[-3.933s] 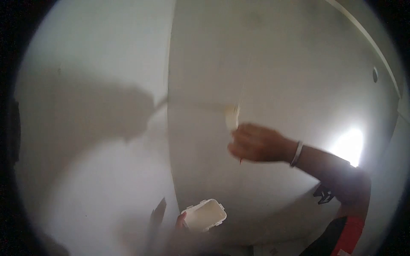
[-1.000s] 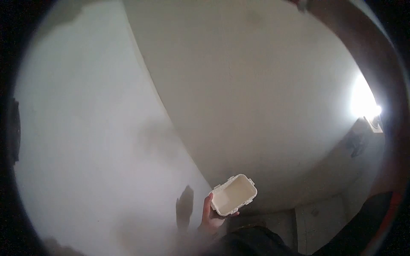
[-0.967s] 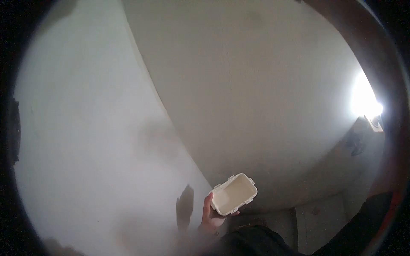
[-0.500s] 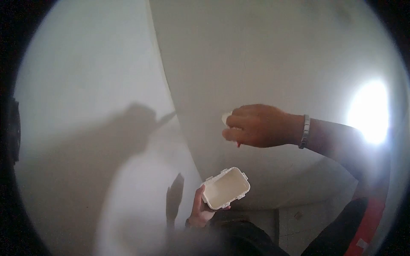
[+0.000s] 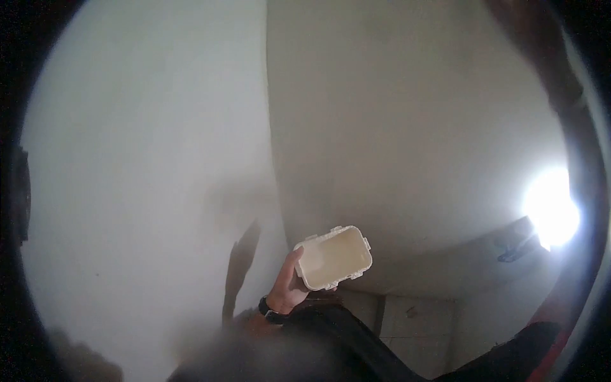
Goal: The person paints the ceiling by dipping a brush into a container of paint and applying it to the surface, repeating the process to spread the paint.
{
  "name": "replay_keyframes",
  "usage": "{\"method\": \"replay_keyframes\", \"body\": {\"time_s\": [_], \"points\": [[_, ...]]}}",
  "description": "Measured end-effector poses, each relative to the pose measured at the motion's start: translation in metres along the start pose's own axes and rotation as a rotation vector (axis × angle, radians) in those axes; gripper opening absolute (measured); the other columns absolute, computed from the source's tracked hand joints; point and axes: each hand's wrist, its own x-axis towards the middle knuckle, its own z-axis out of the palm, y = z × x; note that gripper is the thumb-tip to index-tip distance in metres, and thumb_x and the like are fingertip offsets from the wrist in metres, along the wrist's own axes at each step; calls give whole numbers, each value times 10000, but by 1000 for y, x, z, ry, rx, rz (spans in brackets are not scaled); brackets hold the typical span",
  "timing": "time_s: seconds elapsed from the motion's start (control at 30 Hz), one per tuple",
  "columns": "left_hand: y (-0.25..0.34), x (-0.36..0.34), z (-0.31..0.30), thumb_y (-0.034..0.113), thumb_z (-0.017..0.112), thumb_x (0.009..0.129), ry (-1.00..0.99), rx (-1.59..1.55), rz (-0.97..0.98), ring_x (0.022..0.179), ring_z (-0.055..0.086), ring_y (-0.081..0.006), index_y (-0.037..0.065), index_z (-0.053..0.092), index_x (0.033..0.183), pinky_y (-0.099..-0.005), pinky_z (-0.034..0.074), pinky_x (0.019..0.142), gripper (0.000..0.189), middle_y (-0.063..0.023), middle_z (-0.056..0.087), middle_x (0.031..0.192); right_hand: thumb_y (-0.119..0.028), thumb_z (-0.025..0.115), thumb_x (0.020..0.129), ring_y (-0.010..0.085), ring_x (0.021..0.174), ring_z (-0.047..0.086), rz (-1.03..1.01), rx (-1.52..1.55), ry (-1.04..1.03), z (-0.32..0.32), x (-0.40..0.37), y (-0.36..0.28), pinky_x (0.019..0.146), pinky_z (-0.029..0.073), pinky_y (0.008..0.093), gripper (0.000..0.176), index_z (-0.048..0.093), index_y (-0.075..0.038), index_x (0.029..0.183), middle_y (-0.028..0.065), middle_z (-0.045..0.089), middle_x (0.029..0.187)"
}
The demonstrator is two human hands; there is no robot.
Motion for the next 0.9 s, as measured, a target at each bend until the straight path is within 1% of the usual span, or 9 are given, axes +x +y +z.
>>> {"method": "replay_keyframes", "body": {"time_s": [0.07, 0.13, 0.27, 0.37, 0.6, 0.63, 0.73, 0.8, 0.9], "points": [[0, -1, -2, 434, 496, 952, -11, 1, -7, 1162, 549, -351, 112, 367, 1393, -570, 532, 779, 562, -125, 490, 1348, -105, 647, 893, 232, 1033, 624, -187, 188, -204, 18, -51, -15, 907, 515, 331, 213, 616, -76, 1102, 101, 643, 1073], [-2, 0, -6, 433, 502, 949, -29, -40, -4, 1159, 551, -348, 111, 365, 1395, -566, 532, 782, 567, -124, 491, 1347, -321, 624, 922, 298, 1124, 573, 118, 334, -526, 20, -101, -78, 964, 463, 412, 357, 611, -68, 1173, 144, 601, 1185], [-3, 0, -5, 491, 497, 939, -51, -14, -31, 1089, 596, -259, 84, 369, 1387, -446, 561, 762, 619, -103, 520, 1303, -168, 683, 839, 246, 942, 640, -305, 728, -426, 9, -123, -153, 790, 544, 374, 190, 623, -100, 1006, 91, 623, 984], [-3, -1, -4, 485, 495, 943, -31, -16, -7, 1092, 596, -264, 90, 374, 1383, -458, 562, 763, 604, -106, 518, 1303, -124, 676, 826, 225, 910, 637, -182, 912, -555, 12, -113, -161, 756, 541, 365, 128, 619, -114, 939, 69, 625, 948], [-4, -1, -7, 466, 490, 944, -51, -16, -14, 1140, 556, -338, 104, 357, 1402, -540, 532, 783, 599, -120, 488, 1348, -108, 626, 910, 243, 1037, 634, -255, 559, -178, 42, 2, -15, 872, 529, 340, 182, 620, -77, 1089, 93, 653, 1046], [-2, -4, -1, 470, 489, 943, -9, -12, -20, 1136, 559, -340, 103, 357, 1402, -537, 532, 783, 603, -124, 491, 1344, -66, 675, 869, 168, 799, 650, -16, 313, -117, 12, 38, -35, 710, 523, 284, 59, 620, -51, 881, 57, 657, 857], [-2, -5, 1, 474, 488, 941, 38, 5, -19, 1131, 561, -343, 103, 356, 1402, -535, 532, 782, 606, -130, 490, 1344, -223, 686, 839, 198, 768, 674, -120, 257, 155, 5, 69, 17, 697, 540, 304, 167, 722, -63, 805, 53, 704, 871], [-3, -6, 0, 476, 488, 941, 42, 6, -26, 1130, 561, -344, 106, 355, 1403, -535, 532, 781, 607, -131, 486, 1348, -44, 672, 870, 172, 786, 647, -191, 49, 352, -7, 77, 21, 712, 536, 302, 84, 589, -50, 859, 71, 659, 854], [-3, -5, -3, 480, 493, 938, -2, 24, -6, 1129, 561, -347, 102, 356, 1399, -534, 532, 783, 611, -129, 487, 1346, -241, 684, 851, 198, 780, 631, -108, 91, 187, 7, 44, 8, 678, 511, 313, 149, 661, -94, 867, 29, 659, 913]]}}
